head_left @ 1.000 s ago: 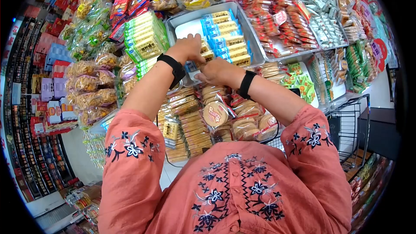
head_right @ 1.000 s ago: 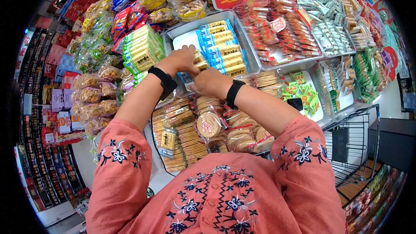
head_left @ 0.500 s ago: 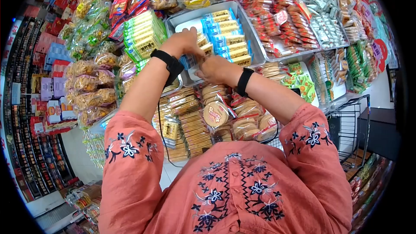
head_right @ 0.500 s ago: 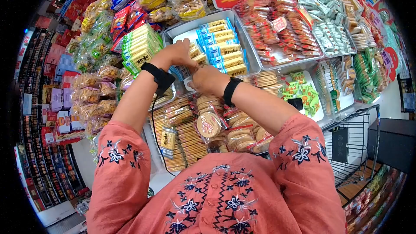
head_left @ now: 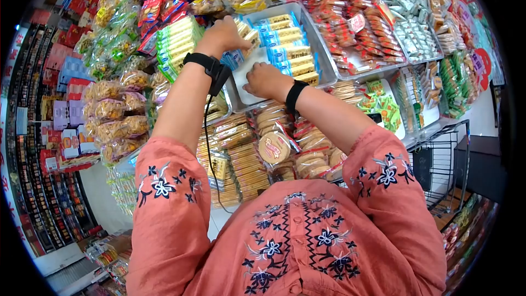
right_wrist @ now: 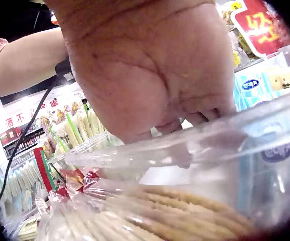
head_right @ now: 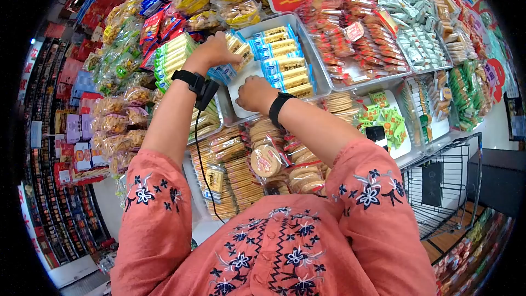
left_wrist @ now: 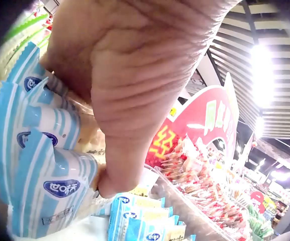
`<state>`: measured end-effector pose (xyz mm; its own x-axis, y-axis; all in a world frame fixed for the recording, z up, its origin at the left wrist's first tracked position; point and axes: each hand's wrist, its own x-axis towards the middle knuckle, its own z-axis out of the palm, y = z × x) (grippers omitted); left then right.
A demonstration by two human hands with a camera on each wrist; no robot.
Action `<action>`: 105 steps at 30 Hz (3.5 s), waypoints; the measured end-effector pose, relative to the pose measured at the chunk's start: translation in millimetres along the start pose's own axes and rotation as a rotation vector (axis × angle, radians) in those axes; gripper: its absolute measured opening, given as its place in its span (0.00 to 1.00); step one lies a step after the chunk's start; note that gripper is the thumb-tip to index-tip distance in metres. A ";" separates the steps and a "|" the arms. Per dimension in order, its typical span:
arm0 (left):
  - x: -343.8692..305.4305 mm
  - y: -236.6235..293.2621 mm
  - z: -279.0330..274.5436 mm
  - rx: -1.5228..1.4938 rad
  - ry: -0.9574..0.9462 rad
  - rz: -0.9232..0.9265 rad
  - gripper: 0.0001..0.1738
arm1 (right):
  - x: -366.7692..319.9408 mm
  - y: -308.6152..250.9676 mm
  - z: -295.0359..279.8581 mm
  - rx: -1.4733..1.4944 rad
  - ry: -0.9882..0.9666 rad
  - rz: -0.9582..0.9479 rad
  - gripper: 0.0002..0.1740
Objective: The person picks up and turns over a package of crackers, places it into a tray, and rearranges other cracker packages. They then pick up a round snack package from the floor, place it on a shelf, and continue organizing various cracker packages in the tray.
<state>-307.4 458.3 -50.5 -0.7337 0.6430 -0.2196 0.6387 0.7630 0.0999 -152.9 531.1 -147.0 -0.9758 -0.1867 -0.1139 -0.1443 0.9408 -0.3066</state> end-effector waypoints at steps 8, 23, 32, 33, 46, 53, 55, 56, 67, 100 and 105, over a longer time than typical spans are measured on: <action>10.2 4.8 10.5 0.152 0.120 0.053 0.48 | -2.3 -3.2 -3.2 -0.017 0.018 0.003 0.27; 32.8 -7.1 9.0 0.324 0.145 0.230 0.44 | -6.5 -4.6 -15.2 -0.028 -0.047 0.023 0.25; 32.8 -2.9 18.6 0.324 0.064 0.166 0.44 | -5.8 -2.9 -13.6 -0.026 -0.032 0.020 0.25; 32.3 -2.0 18.3 0.324 0.062 0.151 0.44 | -5.6 -2.8 -13.4 -0.024 -0.036 0.017 0.24; 32.4 -11.1 42.3 0.374 0.029 0.086 0.51 | -7.5 -3.9 -17.8 -0.024 -0.068 0.036 0.25; 37.7 -2.9 40.7 0.451 0.013 -0.009 0.51 | -9.3 -0.5 -14.7 0.064 -0.062 0.028 0.25; 37.8 -2.1 40.8 0.464 0.021 -0.016 0.51 | -9.3 -0.1 -15.1 0.065 -0.065 0.025 0.25; 37.9 -1.7 40.6 0.466 0.021 -0.015 0.51 | -9.3 0.0 -15.3 0.065 -0.066 0.023 0.25; 34.6 -1.2 42.4 0.412 0.088 0.111 0.49 | -8.2 -0.6 -15.9 0.113 -0.090 0.053 0.25; 35.4 4.6 39.6 0.409 0.117 -0.010 0.48 | -3.1 -4.5 13.2 -0.114 0.099 0.066 0.18; 34.4 7.3 46.4 0.454 0.205 -0.029 0.46 | -6.7 -3.4 7.9 -0.024 0.061 0.071 0.22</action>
<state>-317.2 482.9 -102.4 -0.7538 0.6569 -0.0166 0.6207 0.7036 -0.3458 -144.6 526.9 -152.6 -0.9918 -0.1023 -0.0764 -0.0775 0.9578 -0.2768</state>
